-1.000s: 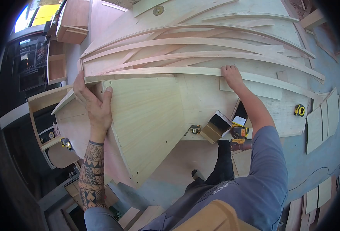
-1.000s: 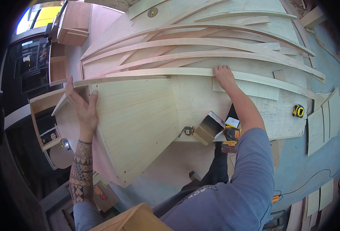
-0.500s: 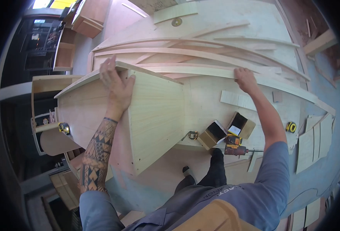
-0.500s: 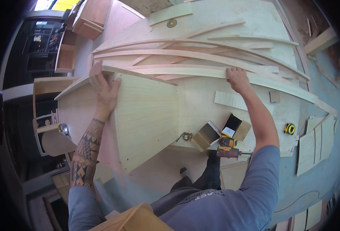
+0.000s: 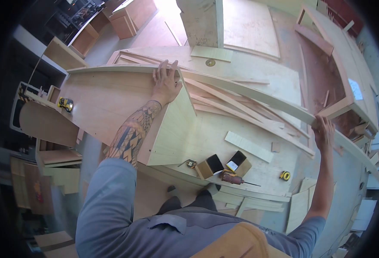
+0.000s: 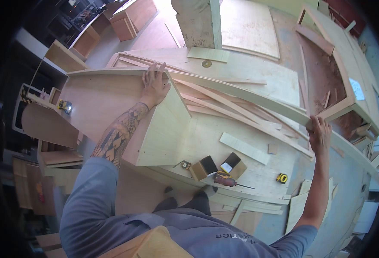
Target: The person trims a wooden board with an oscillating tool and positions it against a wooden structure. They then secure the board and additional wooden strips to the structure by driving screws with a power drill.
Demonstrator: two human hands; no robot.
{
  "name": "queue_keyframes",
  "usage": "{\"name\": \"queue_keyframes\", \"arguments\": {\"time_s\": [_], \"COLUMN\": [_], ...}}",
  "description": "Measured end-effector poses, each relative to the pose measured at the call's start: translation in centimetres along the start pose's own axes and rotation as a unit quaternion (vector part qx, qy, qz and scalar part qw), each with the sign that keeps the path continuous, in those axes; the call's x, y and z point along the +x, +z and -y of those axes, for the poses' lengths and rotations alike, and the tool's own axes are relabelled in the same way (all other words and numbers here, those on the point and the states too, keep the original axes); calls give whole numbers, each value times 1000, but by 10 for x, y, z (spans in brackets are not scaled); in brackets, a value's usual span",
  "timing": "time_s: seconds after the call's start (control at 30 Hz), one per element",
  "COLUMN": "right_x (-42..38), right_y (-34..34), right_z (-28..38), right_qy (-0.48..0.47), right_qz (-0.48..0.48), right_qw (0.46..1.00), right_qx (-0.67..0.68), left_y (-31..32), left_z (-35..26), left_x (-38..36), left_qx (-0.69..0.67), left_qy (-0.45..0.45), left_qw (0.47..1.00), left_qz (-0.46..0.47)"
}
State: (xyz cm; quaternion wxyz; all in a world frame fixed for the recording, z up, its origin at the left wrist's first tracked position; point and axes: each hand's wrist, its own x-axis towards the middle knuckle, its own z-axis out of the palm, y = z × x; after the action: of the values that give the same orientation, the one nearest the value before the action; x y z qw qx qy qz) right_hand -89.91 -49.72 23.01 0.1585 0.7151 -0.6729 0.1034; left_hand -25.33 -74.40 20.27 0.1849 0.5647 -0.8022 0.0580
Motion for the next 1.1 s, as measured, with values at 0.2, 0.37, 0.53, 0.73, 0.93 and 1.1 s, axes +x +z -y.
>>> {"name": "queue_keyframes", "arguments": {"time_s": [0.2, 0.37, 0.53, 0.73, 0.93, 1.1], "right_x": [-66, -123, -171, -191, -176, -111], "right_y": [-112, -169, -209, -228, -202, -166], "right_z": [-12, 1, 53, 163, 285, 397], "right_qy": [50, 102, 189, 208, 213, 194], "right_qz": [-39, -92, -92, -138, -104, -34], "right_qw": [996, 987, 973, 968, 963, 957], "right_qx": [-66, -84, -95, 31, 128, 213], "left_y": [0, 30, -45, -134, -195, -191], "left_z": [3, -2, -76, -73, 67, 232], "left_x": [-3, 4, 19, 33, -17, -62], "left_qx": [26, 198, -119, -106, -59, -16], "left_qy": [14, 149, 132, 274, 326, 273], "left_qw": [1000, 968, 984, 938, 915, 921], "left_qz": [10, -39, 13, -181, -229, -277]}}
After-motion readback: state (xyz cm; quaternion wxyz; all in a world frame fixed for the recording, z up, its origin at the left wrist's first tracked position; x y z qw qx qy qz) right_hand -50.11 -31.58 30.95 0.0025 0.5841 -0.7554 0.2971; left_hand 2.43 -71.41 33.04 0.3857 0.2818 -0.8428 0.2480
